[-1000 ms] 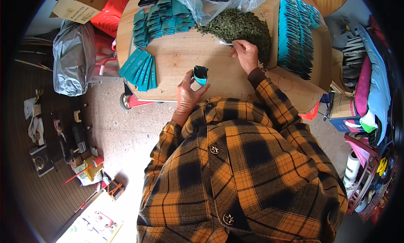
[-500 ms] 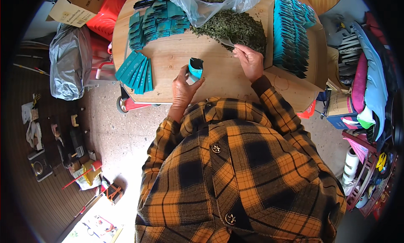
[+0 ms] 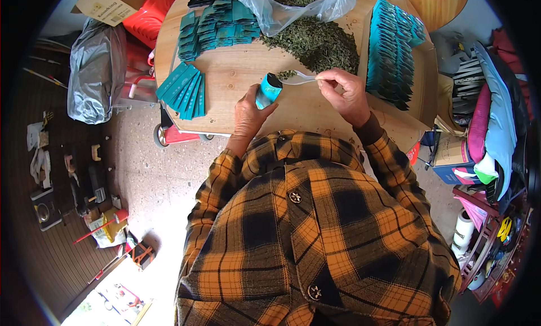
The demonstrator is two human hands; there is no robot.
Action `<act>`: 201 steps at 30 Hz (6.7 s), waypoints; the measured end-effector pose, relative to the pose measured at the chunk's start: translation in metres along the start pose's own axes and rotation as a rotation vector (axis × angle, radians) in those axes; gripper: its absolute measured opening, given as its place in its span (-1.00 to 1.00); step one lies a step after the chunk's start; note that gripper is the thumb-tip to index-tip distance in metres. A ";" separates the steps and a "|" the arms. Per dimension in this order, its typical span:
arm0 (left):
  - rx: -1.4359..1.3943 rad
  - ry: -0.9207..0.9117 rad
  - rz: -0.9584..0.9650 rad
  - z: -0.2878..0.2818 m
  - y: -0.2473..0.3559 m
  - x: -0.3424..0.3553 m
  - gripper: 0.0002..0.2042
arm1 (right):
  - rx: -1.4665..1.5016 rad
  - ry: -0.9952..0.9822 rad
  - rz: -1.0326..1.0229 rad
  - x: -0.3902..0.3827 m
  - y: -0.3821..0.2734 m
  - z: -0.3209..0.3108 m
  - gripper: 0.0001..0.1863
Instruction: Filling small turquoise plastic tubes with dried green herbs using a small scoop.
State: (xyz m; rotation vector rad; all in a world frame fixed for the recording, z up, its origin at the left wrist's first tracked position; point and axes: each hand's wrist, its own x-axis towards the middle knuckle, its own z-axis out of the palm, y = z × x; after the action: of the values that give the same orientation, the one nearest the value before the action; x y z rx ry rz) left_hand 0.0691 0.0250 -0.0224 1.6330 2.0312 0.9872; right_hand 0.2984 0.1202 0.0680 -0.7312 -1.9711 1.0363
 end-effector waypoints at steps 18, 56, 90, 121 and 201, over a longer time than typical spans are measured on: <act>0.056 -0.058 0.021 -0.004 0.008 -0.001 -0.43 | -0.543 -0.128 -0.625 0.030 -0.020 0.008 -0.80; 0.052 -0.058 -0.019 -0.008 0.003 0.000 -0.45 | -0.179 0.206 -0.066 -0.005 0.020 0.020 -0.89; 0.095 -0.046 -0.041 -0.005 -0.001 0.001 -0.45 | -0.087 0.068 0.070 -0.009 0.047 0.026 -0.87; 0.108 -0.061 -0.051 -0.008 0.004 0.002 -0.45 | -0.225 0.136 -0.161 -0.004 0.021 0.011 -0.83; 0.090 -0.016 -0.016 -0.009 -0.005 -0.001 -0.47 | -0.520 -0.012 -0.597 0.020 -0.015 0.014 -0.73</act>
State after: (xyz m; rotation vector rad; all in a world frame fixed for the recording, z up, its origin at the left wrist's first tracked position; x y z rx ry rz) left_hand 0.0600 0.0215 -0.0202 1.6613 2.1034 0.8865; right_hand 0.2736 0.1222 0.0834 -0.3440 -2.2874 0.1733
